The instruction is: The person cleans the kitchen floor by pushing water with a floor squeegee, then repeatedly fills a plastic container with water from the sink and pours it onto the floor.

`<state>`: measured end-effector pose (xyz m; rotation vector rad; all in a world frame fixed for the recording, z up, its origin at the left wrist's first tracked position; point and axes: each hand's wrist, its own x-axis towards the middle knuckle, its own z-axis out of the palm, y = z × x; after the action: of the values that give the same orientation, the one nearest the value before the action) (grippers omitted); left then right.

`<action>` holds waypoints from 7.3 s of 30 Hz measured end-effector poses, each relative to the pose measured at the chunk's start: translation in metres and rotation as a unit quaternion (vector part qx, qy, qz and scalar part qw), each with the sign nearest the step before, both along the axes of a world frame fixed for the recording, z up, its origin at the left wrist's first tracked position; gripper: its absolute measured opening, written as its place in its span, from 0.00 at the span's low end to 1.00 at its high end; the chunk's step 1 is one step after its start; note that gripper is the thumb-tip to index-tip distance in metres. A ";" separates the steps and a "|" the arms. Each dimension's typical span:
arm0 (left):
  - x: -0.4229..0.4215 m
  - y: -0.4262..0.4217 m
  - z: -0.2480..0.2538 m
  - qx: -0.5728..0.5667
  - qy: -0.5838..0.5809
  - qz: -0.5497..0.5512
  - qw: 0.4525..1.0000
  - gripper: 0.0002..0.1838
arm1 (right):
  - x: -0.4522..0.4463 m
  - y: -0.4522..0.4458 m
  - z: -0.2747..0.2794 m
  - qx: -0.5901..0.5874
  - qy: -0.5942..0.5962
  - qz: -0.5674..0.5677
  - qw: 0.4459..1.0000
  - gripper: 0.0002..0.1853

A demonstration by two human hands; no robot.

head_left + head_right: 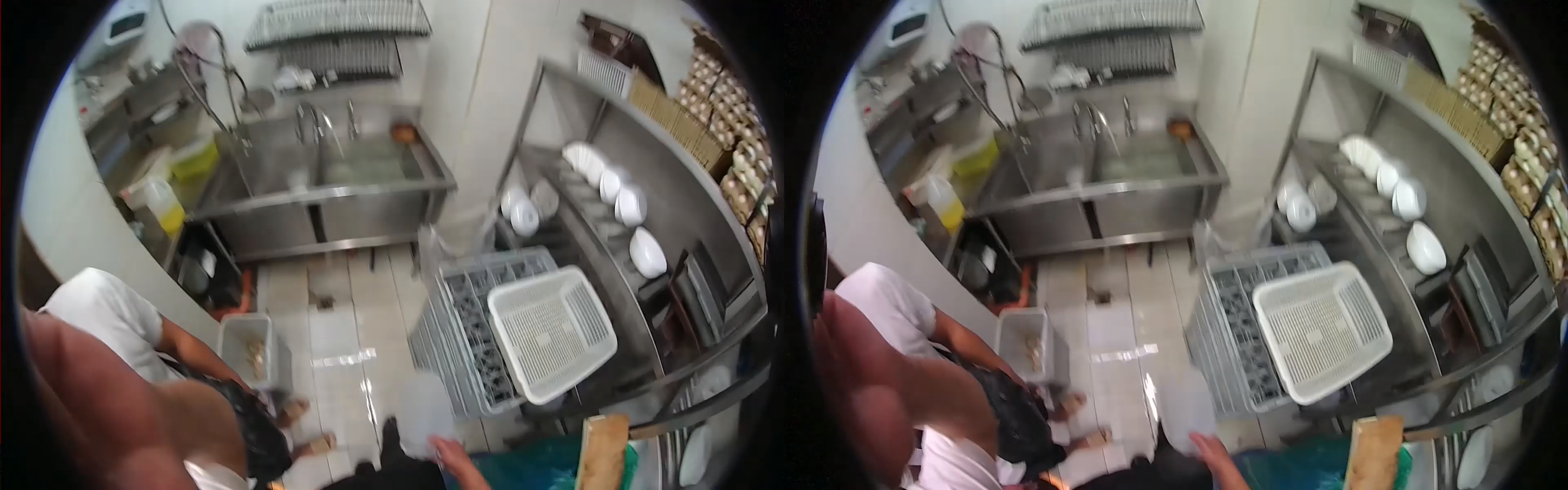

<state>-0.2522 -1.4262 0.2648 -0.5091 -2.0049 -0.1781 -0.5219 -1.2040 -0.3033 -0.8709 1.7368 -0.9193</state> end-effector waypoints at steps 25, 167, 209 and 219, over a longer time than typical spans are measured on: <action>-0.134 -0.424 -0.096 0.321 0.259 0.387 0.825 0.10 | -0.227 -0.546 0.255 -0.165 -0.046 -0.106 0.979 0.27; -0.001 0.764 -0.331 -0.256 -0.555 -0.714 0.342 0.17 | 0.562 0.307 0.040 -0.258 -0.033 -0.940 -0.220 0.00; 0.146 1.460 -0.395 -0.327 -0.631 -0.495 0.500 0.15 | 0.792 1.163 0.036 -0.178 -0.058 -0.982 0.006 0.07; 0.229 1.662 -0.428 -0.314 -0.620 -0.544 0.470 0.13 | 0.853 1.321 0.045 -0.200 -0.062 -0.978 -0.016 0.07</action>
<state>-0.0236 0.2362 -0.1634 -2.8315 -2.6114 -0.7702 0.3314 0.1168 -0.2585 -1.5882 -0.5870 1.5750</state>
